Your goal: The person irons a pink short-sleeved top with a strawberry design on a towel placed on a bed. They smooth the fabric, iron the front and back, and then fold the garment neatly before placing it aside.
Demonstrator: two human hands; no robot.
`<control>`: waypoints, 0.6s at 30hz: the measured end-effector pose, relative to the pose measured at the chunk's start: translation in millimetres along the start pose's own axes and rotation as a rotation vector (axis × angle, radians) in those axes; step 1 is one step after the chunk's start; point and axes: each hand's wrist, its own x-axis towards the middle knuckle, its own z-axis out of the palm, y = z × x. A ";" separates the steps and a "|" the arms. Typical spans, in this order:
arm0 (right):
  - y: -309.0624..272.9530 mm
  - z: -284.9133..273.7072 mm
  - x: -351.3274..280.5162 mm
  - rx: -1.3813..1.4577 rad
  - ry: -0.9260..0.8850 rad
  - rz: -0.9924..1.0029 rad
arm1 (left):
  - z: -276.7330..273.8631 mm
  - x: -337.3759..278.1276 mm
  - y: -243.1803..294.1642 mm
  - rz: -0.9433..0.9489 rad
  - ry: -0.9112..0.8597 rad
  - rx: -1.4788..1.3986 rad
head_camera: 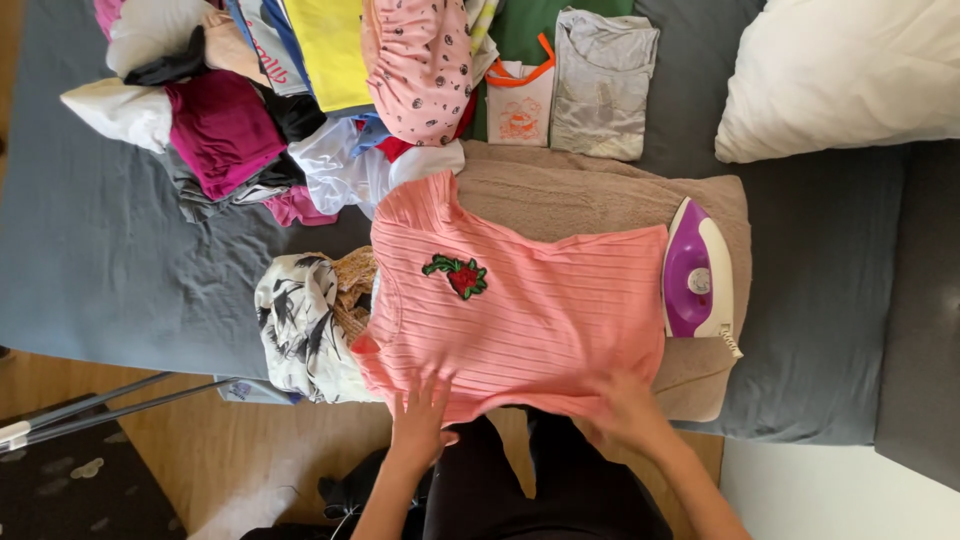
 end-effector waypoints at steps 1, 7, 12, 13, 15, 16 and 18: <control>8.8 -17.8 10.9 -0.002 -0.002 0.006 | -46.0 3.7 12.5 0.004 -0.004 -0.004; 79.1 -102.0 74.7 -0.578 0.888 0.113 | -109.8 119.3 -19.5 -0.070 0.620 -0.179; 105.7 -122.2 94.4 0.005 0.676 0.562 | -121.2 220.0 -73.6 -0.351 0.887 -0.660; 93.0 -119.4 88.5 0.005 0.676 0.564 | -122.9 234.1 -82.9 -0.350 0.885 -0.660; 66.8 -112.2 73.1 -0.494 0.717 0.427 | -123.6 259.7 -101.0 -0.322 0.823 -0.772; 60.5 -105.9 72.1 -0.495 0.711 0.433 | -119.0 261.1 -112.2 -0.323 0.815 -0.772; 49.0 -96.9 77.8 -0.563 0.707 0.011 | -117.5 272.0 -135.0 -0.435 0.717 -0.758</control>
